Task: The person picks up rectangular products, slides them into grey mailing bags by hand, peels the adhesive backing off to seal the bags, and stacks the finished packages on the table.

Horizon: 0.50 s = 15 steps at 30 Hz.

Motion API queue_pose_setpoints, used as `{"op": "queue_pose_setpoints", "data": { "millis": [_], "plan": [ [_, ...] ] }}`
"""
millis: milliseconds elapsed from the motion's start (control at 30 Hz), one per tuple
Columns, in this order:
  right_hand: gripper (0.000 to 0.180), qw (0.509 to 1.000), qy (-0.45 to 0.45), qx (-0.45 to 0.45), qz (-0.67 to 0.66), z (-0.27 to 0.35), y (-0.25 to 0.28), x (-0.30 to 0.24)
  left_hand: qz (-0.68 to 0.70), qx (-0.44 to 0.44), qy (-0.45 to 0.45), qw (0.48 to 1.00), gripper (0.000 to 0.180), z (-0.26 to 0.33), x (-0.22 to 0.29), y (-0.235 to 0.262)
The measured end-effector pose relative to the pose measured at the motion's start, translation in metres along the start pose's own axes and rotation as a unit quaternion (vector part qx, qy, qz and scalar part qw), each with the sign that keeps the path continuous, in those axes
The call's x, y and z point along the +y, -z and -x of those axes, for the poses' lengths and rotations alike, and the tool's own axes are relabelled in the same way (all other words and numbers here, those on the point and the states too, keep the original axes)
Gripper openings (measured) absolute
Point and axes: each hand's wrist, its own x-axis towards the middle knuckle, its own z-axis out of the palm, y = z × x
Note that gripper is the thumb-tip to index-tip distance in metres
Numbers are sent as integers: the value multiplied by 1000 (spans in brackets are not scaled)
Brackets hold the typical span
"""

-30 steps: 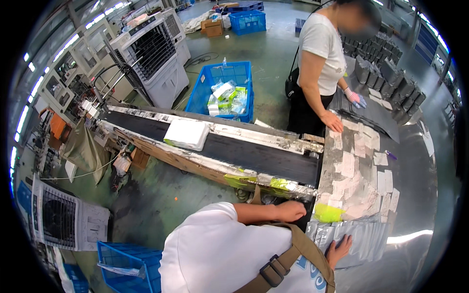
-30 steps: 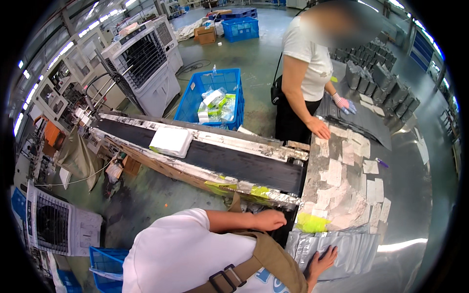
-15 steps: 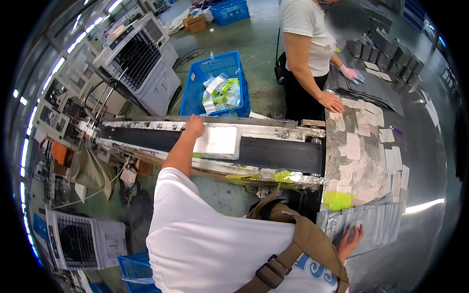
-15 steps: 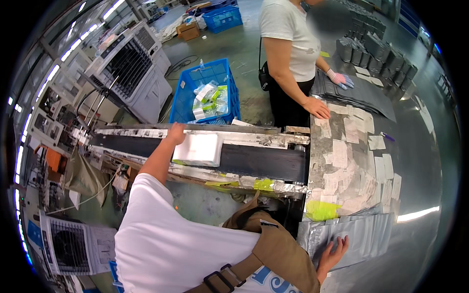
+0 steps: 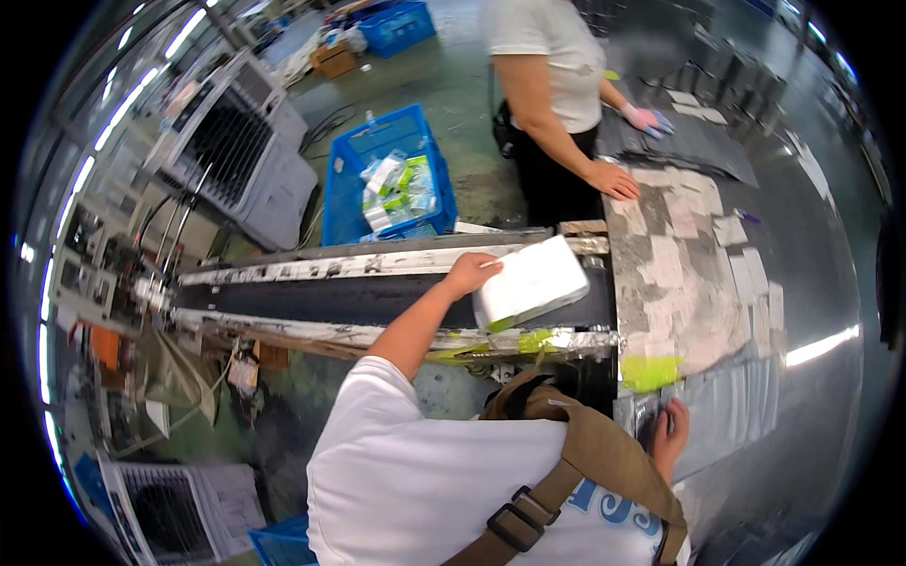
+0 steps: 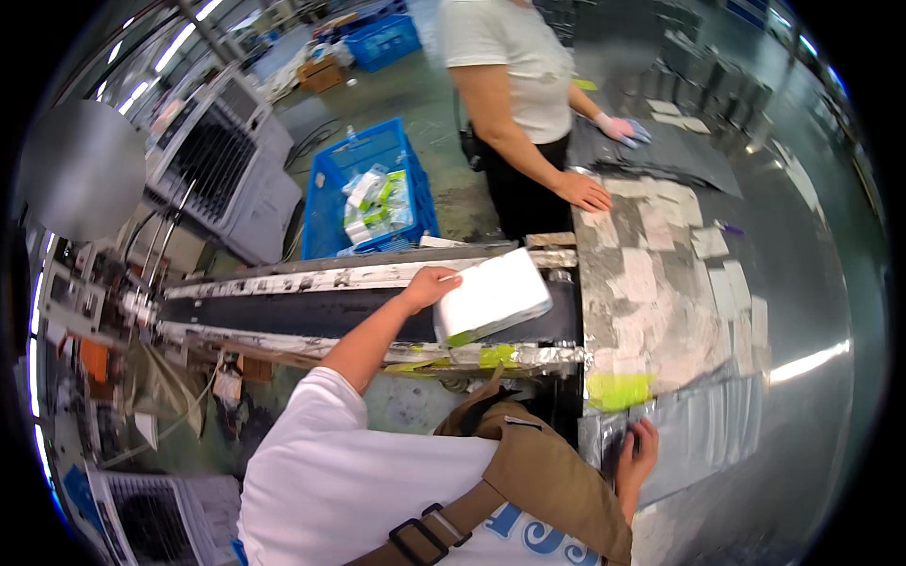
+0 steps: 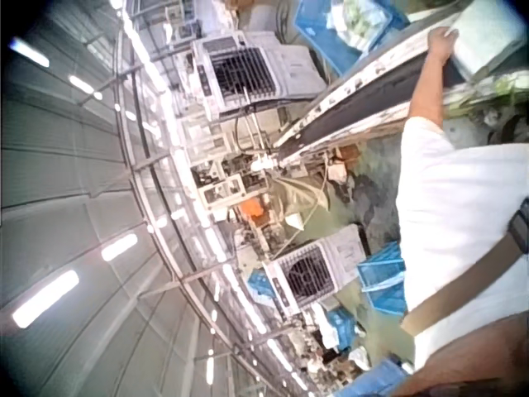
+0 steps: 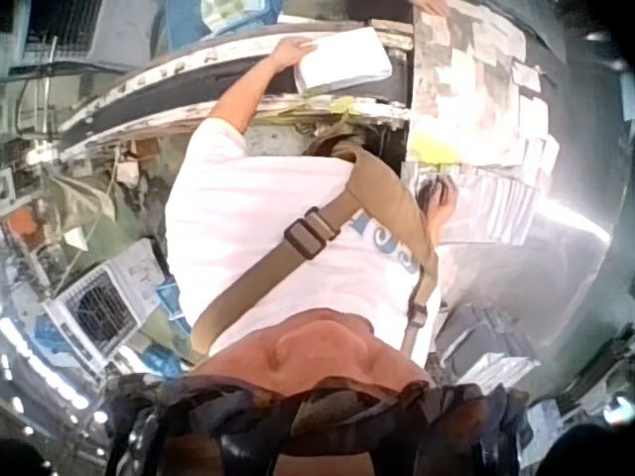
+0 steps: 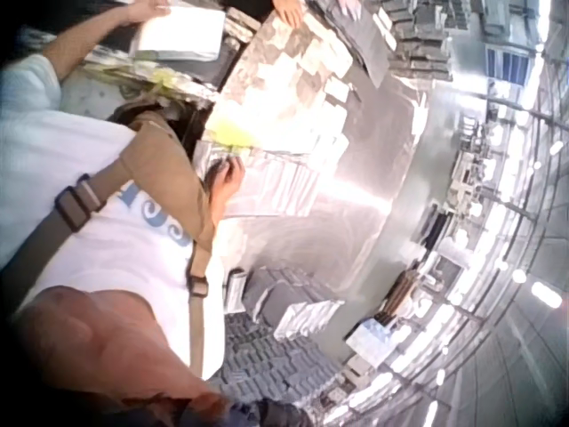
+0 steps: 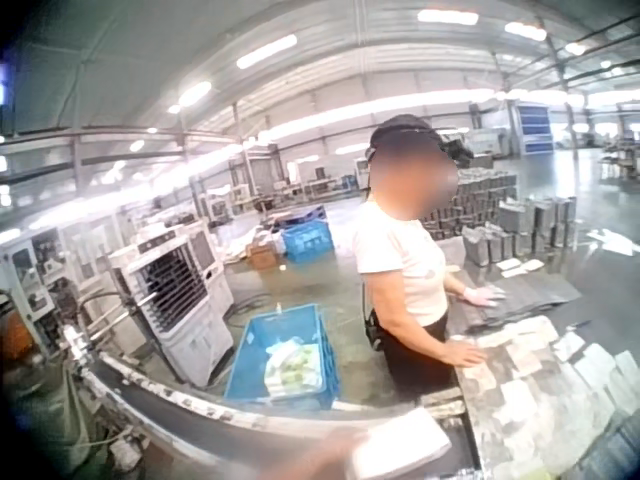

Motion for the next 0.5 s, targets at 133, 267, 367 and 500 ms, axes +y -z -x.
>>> {"op": "queue_pose_setpoints", "data": {
  "millis": [133,267,367,500],
  "plan": [
    [25,985,-93,-14,-142,-24,-18,-25,116,52,-57,990,25,-31,53,-85],
    [66,939,-152,-2,-309,-42,-24,-61,195,-7,-126,973,27,2,160,-177],
    [75,889,-192,91,-405,-48,-8,-84,201,-74,-161,964,31,73,206,-241],
    [56,850,-307,279,-325,-3,32,-46,146,-256,-349,889,34,130,208,-294]
  ]
}}
